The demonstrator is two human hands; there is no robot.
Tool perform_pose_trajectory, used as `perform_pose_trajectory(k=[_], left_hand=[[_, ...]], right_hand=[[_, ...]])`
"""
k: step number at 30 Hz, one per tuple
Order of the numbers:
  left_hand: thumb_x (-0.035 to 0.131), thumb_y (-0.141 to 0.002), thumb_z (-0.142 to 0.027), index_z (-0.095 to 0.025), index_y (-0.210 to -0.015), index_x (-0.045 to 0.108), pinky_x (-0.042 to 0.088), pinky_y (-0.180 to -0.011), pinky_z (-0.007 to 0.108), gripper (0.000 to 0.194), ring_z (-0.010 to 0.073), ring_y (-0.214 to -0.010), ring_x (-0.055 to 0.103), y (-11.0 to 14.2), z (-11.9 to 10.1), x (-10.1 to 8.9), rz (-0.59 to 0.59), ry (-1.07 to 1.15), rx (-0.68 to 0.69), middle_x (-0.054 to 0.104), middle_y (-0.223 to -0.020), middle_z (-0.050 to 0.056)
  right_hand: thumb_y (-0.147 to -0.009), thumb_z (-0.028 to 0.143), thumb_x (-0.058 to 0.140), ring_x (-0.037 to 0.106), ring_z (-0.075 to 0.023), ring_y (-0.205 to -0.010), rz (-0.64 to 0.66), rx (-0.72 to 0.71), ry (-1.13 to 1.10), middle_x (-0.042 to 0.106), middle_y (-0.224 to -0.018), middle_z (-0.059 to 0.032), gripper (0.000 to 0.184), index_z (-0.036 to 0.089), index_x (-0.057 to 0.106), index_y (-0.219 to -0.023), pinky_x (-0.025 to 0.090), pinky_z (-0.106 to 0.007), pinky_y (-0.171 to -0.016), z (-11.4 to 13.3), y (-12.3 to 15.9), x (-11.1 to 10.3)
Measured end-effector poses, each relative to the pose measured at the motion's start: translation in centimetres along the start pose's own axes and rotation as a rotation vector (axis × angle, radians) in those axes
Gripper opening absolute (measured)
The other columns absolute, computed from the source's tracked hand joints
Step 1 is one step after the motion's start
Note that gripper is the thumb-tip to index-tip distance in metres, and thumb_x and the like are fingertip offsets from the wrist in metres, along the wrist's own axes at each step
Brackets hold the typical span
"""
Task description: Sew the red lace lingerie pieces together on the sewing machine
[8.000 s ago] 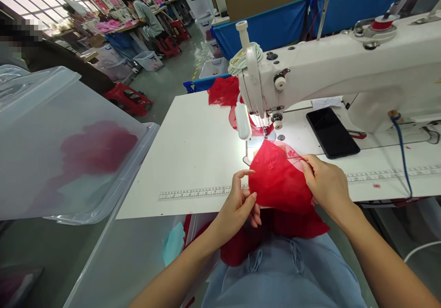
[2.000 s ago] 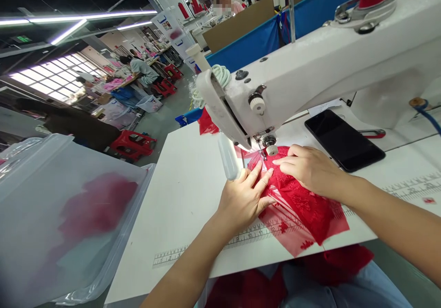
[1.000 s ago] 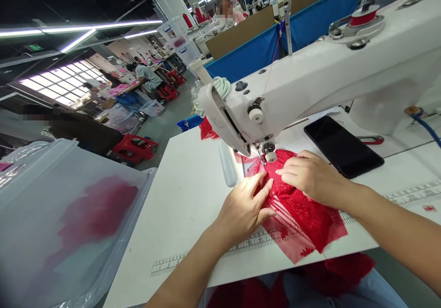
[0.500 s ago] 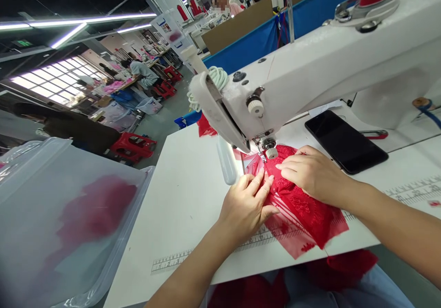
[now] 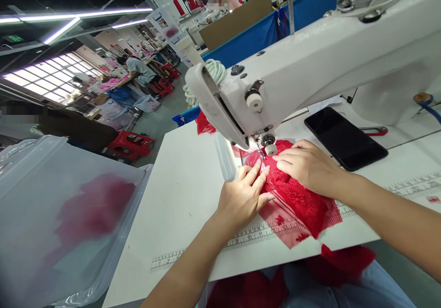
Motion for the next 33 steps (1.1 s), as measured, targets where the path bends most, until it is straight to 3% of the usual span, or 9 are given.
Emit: perform_pose_trajectory(k=[6, 10, 12, 15, 18, 20, 25, 30, 33], left_hand=[[0.04, -0.098, -0.06, -0.009, -0.133, 0.061, 0.05, -0.099, 0.052, 0.065, 0.0344, -0.116, 0.06, 0.0, 0.6, 0.3, 0.012, -0.016, -0.017, 0.063, -0.133, 0.021], [0.034, -0.099, -0.063, -0.006, -0.129, 0.06, 0.05, -0.099, 0.052, 0.07, 0.0347, -0.122, 0.057, -0.3, 0.6, 0.2, -0.024, 0.05, 0.095, 0.065, -0.125, 0.022], [0.034, -0.099, -0.061, -0.007, -0.124, 0.061, 0.055, -0.086, 0.044, 0.066, 0.0313, -0.112, 0.062, -0.3, 0.5, 0.1, -0.008, 0.108, 0.136, 0.067, -0.115, 0.02], [0.033, -0.102, -0.055, -0.011, -0.11, 0.063, 0.052, -0.068, 0.034, 0.054, 0.0228, -0.083, 0.064, -0.4, 0.3, 0.1, 0.034, 0.169, 0.154, 0.065, -0.094, 0.012], [0.032, -0.104, -0.046, -0.014, -0.102, 0.062, 0.049, -0.064, 0.033, 0.043, 0.0196, -0.071, 0.057, -0.4, 0.3, 0.0, 0.058, 0.238, 0.104, 0.061, -0.082, 0.007], [0.033, -0.104, -0.043, -0.013, -0.108, 0.061, 0.05, -0.063, 0.033, 0.041, 0.0201, -0.072, 0.056, -0.4, 0.6, 0.0, 0.055, 0.292, 0.022, 0.06, -0.08, 0.006], [0.032, -0.104, -0.043, -0.006, -0.125, 0.06, 0.055, -0.071, 0.035, 0.051, 0.023, -0.085, 0.062, -0.3, 0.3, -0.4, 0.014, 0.274, 0.02, 0.065, -0.096, 0.014], [0.038, -0.101, -0.052, -0.005, -0.128, 0.063, 0.057, -0.085, 0.042, 0.059, 0.0301, -0.106, 0.063, 0.3, -0.5, -0.5, 0.023, 0.143, 0.07, 0.061, -0.13, 0.025], [0.04, -0.1, -0.053, -0.004, -0.129, 0.063, 0.057, -0.084, 0.042, 0.061, 0.0306, -0.107, 0.063, 0.6, -0.9, -0.6, 0.023, 0.106, 0.09, 0.062, -0.131, 0.026]], right_hand=[[-0.08, -0.004, 0.037, 0.067, -0.0189, -0.098, 0.001, 0.0, -0.016, 0.076, -0.109, -0.0061, 0.04, 0.018, 0.066, -0.098, 0.041, -0.036, -0.088, -0.4, 0.2, 0.5], [-0.069, -0.005, 0.041, 0.065, -0.0208, -0.103, 0.045, 0.003, -0.043, 0.074, -0.114, -0.0086, 0.052, 0.015, 0.064, -0.111, 0.041, -0.036, -0.089, -0.8, 0.5, 0.5], [-0.065, -0.005, 0.042, 0.063, -0.0217, -0.106, 0.071, 0.001, -0.06, 0.072, -0.119, -0.0083, 0.058, 0.017, 0.063, -0.114, 0.04, -0.036, -0.089, -0.8, 0.6, 0.2], [-0.066, -0.004, 0.042, 0.061, -0.0211, -0.102, 0.085, -0.05, -0.116, 0.072, -0.119, -0.0043, 0.052, 0.023, 0.065, -0.105, 0.039, -0.038, -0.088, -0.5, 0.7, -0.3], [-0.071, 0.0, 0.044, 0.059, -0.0195, -0.09, 0.083, -0.087, -0.151, 0.073, -0.102, -0.0026, 0.04, 0.024, 0.066, -0.094, 0.038, -0.037, -0.083, -0.3, 0.8, -0.3], [-0.074, 0.001, 0.045, 0.056, -0.0191, -0.085, 0.077, -0.076, -0.136, 0.071, -0.093, -0.0026, 0.035, 0.024, 0.065, -0.091, 0.037, -0.035, -0.08, -0.5, 0.8, -0.2], [-0.075, 0.003, 0.047, 0.051, -0.0197, -0.081, 0.063, -0.039, -0.085, 0.067, -0.083, -0.0033, 0.027, 0.023, 0.064, -0.083, 0.034, -0.035, -0.077, -0.7, 0.7, 0.0], [-0.077, 0.003, 0.046, 0.052, -0.021, -0.086, 0.058, -0.019, -0.051, 0.068, -0.084, -0.0039, 0.027, 0.023, 0.063, -0.081, 0.033, -0.036, -0.078, -0.9, 0.7, -0.1], [-0.077, 0.002, 0.044, 0.053, -0.0205, -0.086, 0.056, -0.012, -0.045, 0.068, -0.083, -0.0033, 0.028, 0.023, 0.062, -0.081, 0.033, -0.036, -0.078, -0.9, 0.9, 0.0]])
Point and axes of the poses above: each hand's wrist, its own y-axis away from the middle knuckle, its own x-axis out of the palm, z = x × y, the point moved 6 cm from there along -y, towards the middle knuckle
